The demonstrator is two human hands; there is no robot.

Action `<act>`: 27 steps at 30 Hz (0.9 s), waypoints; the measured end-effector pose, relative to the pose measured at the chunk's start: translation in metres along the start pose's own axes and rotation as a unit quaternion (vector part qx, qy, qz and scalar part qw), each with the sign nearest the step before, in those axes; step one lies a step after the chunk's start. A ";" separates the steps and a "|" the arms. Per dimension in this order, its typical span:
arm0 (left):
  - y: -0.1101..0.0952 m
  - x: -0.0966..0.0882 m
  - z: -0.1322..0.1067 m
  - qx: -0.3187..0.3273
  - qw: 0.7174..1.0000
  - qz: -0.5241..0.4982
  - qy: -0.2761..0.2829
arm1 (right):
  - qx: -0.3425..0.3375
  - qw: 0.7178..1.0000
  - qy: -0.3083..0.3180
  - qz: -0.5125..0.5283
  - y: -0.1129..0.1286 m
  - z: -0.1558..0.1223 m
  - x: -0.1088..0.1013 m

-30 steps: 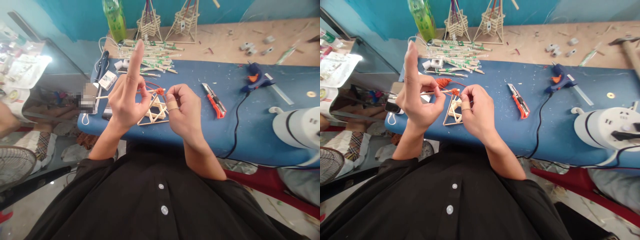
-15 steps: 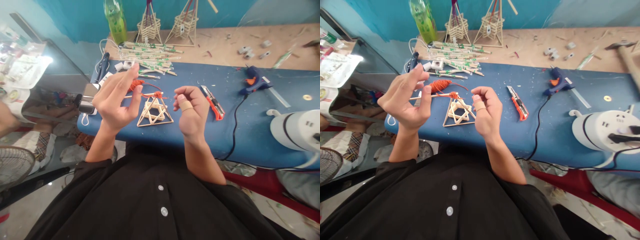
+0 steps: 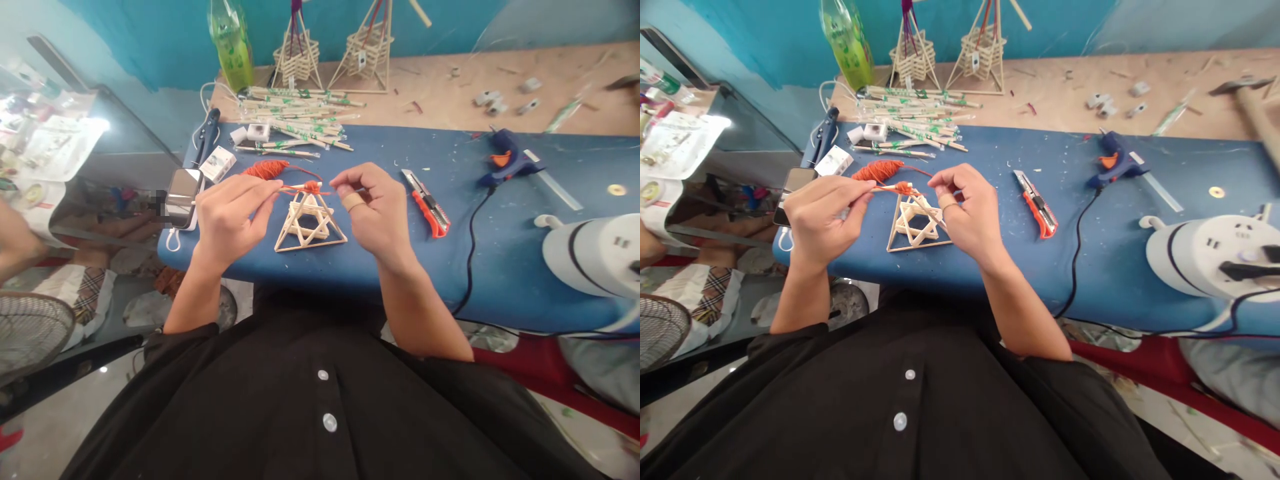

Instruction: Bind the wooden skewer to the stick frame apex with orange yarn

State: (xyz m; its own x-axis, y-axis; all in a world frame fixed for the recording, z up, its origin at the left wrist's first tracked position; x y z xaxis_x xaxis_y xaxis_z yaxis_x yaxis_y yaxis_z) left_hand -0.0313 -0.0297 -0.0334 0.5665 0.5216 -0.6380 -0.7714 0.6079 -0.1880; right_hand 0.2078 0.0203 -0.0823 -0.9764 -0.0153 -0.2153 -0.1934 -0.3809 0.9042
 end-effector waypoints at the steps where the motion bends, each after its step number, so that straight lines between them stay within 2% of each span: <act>1: 0.000 -0.001 0.001 0.005 1.000 0.005 -0.001 | 0.012 0.999 0.026 0.027 -0.004 0.005 0.001; 5: 0.000 -0.006 0.008 0.056 0.998 -0.001 -0.012 | 0.052 0.975 0.154 0.152 -0.013 0.018 0.008; 9: 0.003 -0.008 0.016 0.103 0.994 -0.022 -0.015 | 0.060 0.955 0.224 0.185 -0.005 0.014 0.013; 13: 0.015 -0.002 0.021 0.086 0.995 -0.045 0.019 | 0.060 0.964 0.204 0.158 0.002 0.007 0.013; 18: 0.024 0.005 0.025 0.068 0.994 -0.073 0.045 | 0.007 0.982 0.146 0.115 0.002 0.010 0.005; 27: 0.030 0.009 0.065 0.074 0.982 -0.142 0.099 | -0.082 0.979 0.177 0.054 0.013 -0.001 -0.009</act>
State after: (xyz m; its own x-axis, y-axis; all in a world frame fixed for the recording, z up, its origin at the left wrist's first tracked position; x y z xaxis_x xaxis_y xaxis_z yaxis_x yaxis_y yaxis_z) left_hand -0.0300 0.0325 0.0037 0.6740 0.2004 -0.7110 -0.5317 0.7998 -0.2786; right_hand 0.2146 0.0148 -0.0686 -0.8904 -0.3724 -0.2618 -0.0442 -0.5017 0.8639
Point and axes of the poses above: each hand's wrist, its own z-axis towards the middle knuckle, its own x-axis out of the palm, y = z × x, the point moved 2 cm from there along z, towards the middle knuckle, and after that the axes turned 1 degree about -y, right-handed, at the moved point
